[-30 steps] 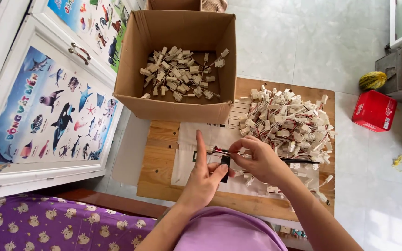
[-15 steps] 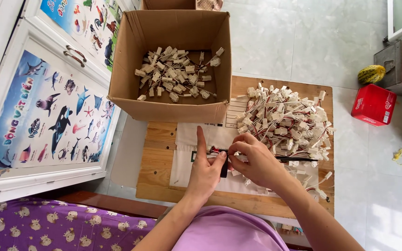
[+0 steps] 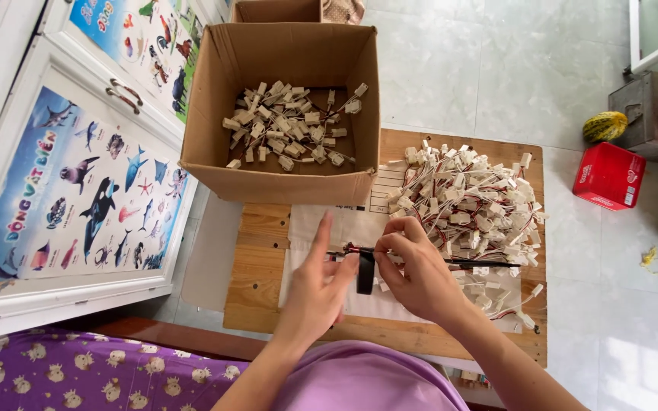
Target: Taping electrical wire connectors together to assemble harnesses.
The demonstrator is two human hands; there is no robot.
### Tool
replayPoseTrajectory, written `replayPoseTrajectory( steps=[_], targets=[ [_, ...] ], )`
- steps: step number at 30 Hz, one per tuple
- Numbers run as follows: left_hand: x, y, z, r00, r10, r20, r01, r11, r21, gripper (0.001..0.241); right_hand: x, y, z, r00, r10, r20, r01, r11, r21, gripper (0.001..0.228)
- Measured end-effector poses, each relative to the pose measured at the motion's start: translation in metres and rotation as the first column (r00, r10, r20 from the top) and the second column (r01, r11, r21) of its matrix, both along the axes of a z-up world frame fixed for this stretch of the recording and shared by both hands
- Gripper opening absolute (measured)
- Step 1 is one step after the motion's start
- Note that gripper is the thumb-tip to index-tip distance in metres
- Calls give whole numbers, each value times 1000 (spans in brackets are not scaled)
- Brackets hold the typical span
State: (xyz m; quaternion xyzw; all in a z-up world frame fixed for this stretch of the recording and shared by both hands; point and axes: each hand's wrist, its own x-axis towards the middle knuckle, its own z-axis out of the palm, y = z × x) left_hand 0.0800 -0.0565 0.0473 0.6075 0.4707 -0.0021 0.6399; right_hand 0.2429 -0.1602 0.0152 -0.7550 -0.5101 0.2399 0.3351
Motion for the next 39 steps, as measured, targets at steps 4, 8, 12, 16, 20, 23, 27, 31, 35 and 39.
replayPoseTrajectory(
  steps=[4, 8, 12, 16, 20, 23, 27, 31, 35, 39],
  targets=[
    [-30, -3, -9, 898, -94, 431, 71, 995, 69, 42, -9, -2, 32, 992, -47, -113, 47, 999, -1, 13],
    [-21, 4, -3, 930, 41, 366, 129, 895, -428, 46, -12, -5, 57, 974, -15, -227, 20, 1000, 19, 13],
    [-12, 6, -11, 883, 264, 389, -98, 913, -396, 61, -17, -17, 68, 989, 32, -141, -32, 999, -1, 9],
    [-1, -5, 4, 821, 299, 486, -104, 916, -386, 72, -21, -19, 77, 963, -67, -262, 40, 993, -109, 13],
    [-6, -16, -12, 777, 369, 510, -132, 888, -441, 74, -21, -26, 69, 947, -130, -295, 67, 974, -216, 15],
    [-15, -16, -9, 741, 292, 605, 0, 901, -435, 72, -16, -30, 55, 890, -242, -387, 129, 947, -295, 15],
    [-21, -11, 18, 668, 169, 725, 110, 941, -320, 70, -12, -29, 46, 818, -167, -551, 168, 985, -48, 21],
    [-30, -11, 0, 612, 317, 724, 211, 818, -536, 77, -17, -31, 57, 742, -261, -618, 253, 962, -102, 21],
    [-29, -8, 2, 700, 250, 669, 192, 836, -513, 82, -26, -30, 63, 843, -248, -478, 246, 967, -68, 16],
    [-24, -6, 9, 782, 181, 596, 161, 865, -475, 79, -28, -29, 64, 714, -255, -652, 279, 958, -69, 14]
  ],
)
